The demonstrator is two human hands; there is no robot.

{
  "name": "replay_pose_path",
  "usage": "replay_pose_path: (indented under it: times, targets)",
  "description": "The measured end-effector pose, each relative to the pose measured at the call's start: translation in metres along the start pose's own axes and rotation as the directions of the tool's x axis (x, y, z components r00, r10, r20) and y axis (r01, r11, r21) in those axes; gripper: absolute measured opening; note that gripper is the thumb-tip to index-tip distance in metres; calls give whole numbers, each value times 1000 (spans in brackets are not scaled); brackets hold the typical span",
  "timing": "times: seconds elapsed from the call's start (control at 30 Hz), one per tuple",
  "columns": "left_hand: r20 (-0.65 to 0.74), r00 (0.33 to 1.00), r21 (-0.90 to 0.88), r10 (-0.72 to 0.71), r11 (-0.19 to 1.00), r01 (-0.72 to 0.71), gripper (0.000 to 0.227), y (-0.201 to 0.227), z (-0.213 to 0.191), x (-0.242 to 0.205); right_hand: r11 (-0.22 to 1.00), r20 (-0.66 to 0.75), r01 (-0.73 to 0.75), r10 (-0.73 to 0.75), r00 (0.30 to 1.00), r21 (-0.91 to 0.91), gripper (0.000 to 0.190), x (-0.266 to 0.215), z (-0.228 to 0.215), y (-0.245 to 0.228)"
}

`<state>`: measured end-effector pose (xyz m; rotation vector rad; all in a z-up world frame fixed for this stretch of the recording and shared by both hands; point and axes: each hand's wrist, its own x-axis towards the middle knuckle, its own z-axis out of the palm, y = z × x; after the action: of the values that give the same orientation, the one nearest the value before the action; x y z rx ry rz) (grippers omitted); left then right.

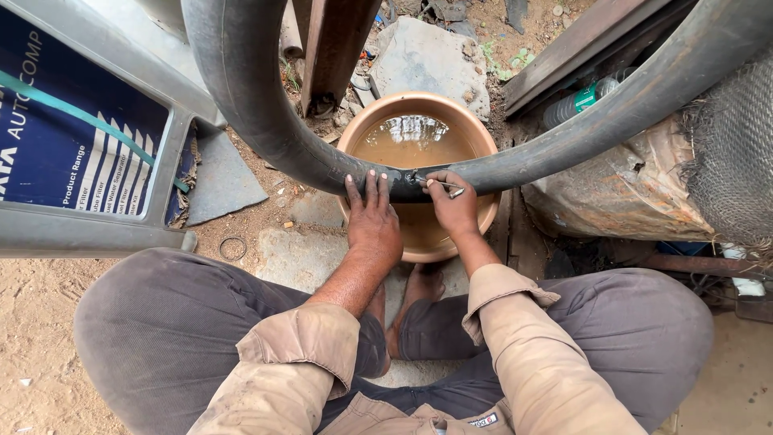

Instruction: Repairing a motorcycle inner tube by submerged leak testing in a bucket and adjusting the valve core.

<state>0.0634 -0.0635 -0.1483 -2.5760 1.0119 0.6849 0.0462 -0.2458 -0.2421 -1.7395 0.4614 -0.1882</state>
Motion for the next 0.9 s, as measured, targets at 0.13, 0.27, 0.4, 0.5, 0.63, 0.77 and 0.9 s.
replay_pose_path:
  times: [0.13,0.27,0.4,0.5,0.63,0.77,0.9]
  targets:
    - [15,1000,10,-2,1000,2,55,1,0,2,997,3,-69,69,998,46,13,14,-1,2]
    - [24,999,1,-24,1000,24,56,3,-2,3,979,27,-198,199,980,-44,22,28,-1,-5]
    - [40,999,6,-25,1000,25,57,3,-5,2,966,26,-235,239,971,-107,24,39,4,-10]
    - [31,999,-18,-37,999,37,57,4,-5,3,959,12,-193,200,980,-206,22,41,7,-21]
    - [29,999,-15,-41,999,41,57,5,-2,5,936,17,-159,173,985,-315,22,50,10,-26]
    - [5,1000,3,-26,1000,26,56,4,1,5,902,41,-162,194,980,-400,22,54,13,-38]
    - [-11,999,19,-31,999,31,57,5,9,10,884,88,-111,168,982,-454,22,64,13,-34]
